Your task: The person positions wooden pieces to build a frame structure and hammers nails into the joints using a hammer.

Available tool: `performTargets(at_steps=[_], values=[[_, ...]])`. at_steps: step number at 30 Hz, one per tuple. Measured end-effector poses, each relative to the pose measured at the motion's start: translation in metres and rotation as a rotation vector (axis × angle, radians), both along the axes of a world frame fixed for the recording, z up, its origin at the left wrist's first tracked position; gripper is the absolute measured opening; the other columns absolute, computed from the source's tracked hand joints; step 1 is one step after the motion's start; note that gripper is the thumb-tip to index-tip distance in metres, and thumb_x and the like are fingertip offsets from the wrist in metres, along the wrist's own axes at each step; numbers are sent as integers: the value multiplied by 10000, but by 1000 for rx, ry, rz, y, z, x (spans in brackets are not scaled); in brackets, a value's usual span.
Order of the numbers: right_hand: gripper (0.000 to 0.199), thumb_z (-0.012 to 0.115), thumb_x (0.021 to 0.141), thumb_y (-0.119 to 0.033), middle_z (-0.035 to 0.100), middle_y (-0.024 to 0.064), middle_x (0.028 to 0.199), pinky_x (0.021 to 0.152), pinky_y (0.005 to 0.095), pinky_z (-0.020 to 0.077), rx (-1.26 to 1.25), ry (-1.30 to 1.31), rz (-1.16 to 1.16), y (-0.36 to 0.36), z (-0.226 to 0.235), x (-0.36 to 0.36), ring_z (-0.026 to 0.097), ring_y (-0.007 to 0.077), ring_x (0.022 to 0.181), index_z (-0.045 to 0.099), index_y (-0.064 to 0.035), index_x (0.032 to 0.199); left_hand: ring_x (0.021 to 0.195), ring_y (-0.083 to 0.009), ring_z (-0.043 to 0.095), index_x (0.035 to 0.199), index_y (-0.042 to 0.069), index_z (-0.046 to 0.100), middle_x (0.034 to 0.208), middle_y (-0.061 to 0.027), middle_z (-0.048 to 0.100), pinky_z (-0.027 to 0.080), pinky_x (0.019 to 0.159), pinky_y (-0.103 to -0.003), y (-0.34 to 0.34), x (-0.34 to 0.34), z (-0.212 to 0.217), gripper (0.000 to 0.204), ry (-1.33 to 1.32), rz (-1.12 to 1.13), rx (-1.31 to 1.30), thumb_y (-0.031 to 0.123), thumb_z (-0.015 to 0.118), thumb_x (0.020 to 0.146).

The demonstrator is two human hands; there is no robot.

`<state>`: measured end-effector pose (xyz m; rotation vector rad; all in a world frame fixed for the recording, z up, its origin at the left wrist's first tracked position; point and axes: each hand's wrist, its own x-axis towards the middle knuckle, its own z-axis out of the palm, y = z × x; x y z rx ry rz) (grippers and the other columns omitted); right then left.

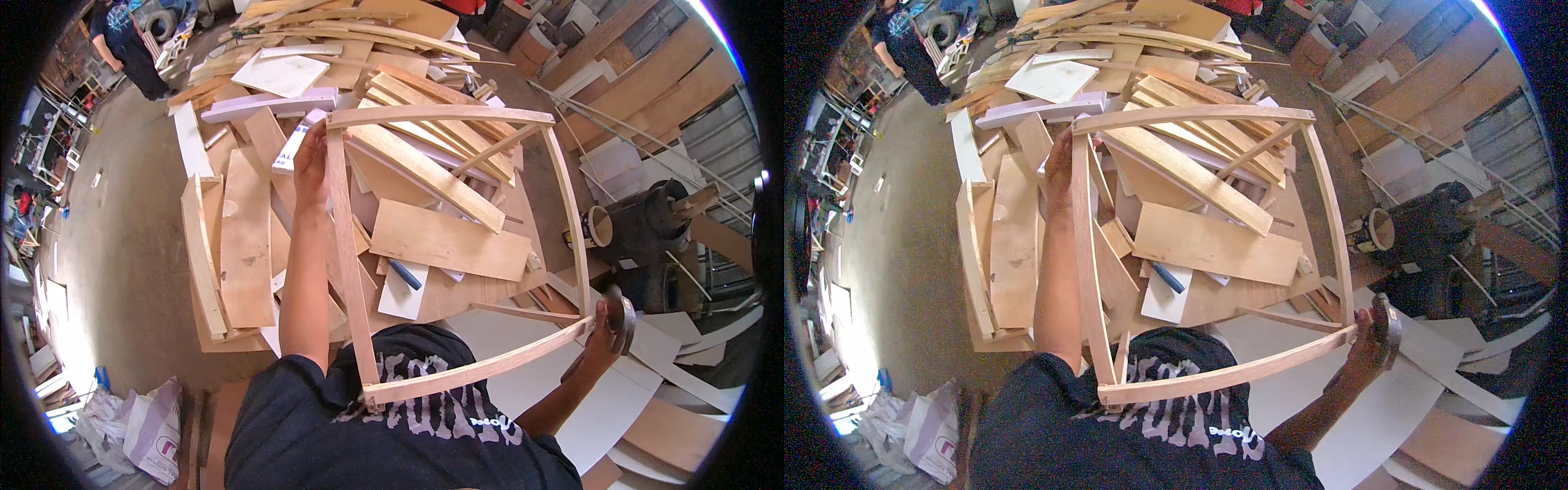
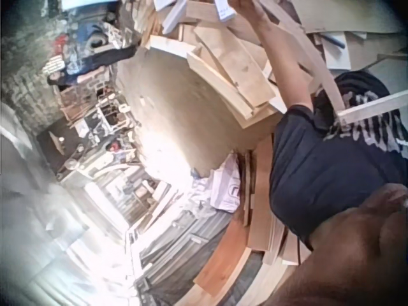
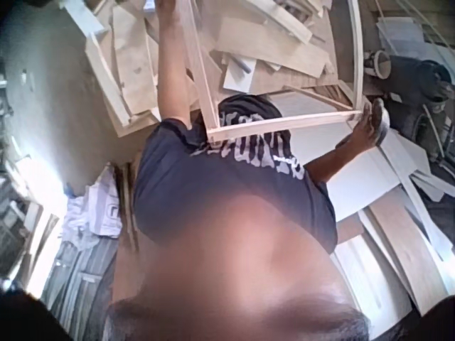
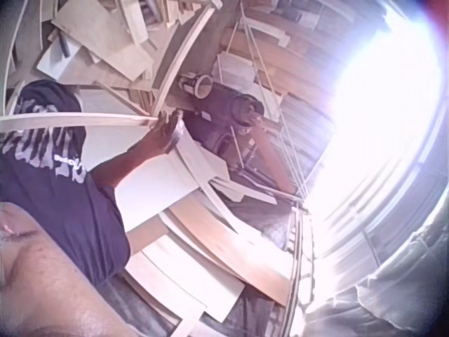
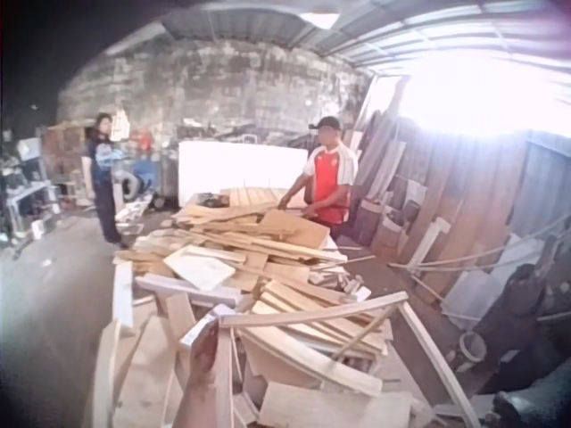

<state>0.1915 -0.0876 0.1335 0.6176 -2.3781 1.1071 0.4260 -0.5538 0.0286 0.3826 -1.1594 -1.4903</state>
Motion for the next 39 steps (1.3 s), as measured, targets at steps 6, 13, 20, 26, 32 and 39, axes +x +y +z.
performTargets(at_steps=[6,13,20,26,32,39], values=[[287,733,877,-140,555,-29,630,334,198,202,-310,-540,-74,-4,-13,16,342,9,390,658,-70,1145,1034,-139,598,1312,-3,529,1100,-62,650,450,940,-289,2,-3,1,476,70,-50,-93,328,594,977],[167,722,875,-179,614,-27,749,433,190,287,-378,-678,50,7,-13,-3,427,27,507,670,-33,938,1023,-143,598,1328,16,525,1102,-56,642,458,942,-292,2,-7,7,442,7,30,-105,240,622,960],[170,742,836,-209,515,-32,616,405,206,299,-449,-487,-12,5,11,-49,438,42,469,654,-65,860,1029,-134,603,1309,33,554,1111,-42,654,469,928,-284,1,-21,30,350,-74,68,-118,144,578,978],[182,735,840,-210,581,-26,742,443,211,294,-416,-317,106,-19,43,-98,406,38,500,691,-54,924,979,-130,635,1317,36,557,1079,-42,675,494,891,-273,20,-25,69,335,-117,210,-48,113,550,990],[385,686,881,-400,563,12,662,519,277,366,-370,-351,157,-61,66,-154,470,114,552,652,-33,770,996,-152,647,1312,3,549,1082,-79,682,507,898,-290,16,-3,97,323,-106,396,-166,82,509,1001],[369,714,859,-398,507,-2,614,517,304,355,-226,-338,385,-163,91,-189,457,117,552,636,-62,728,1080,-168,606,1241,-11,576,1135,-87,657,446,979,-315,34,43,100,269,-170,710,-256,70,506,993]])
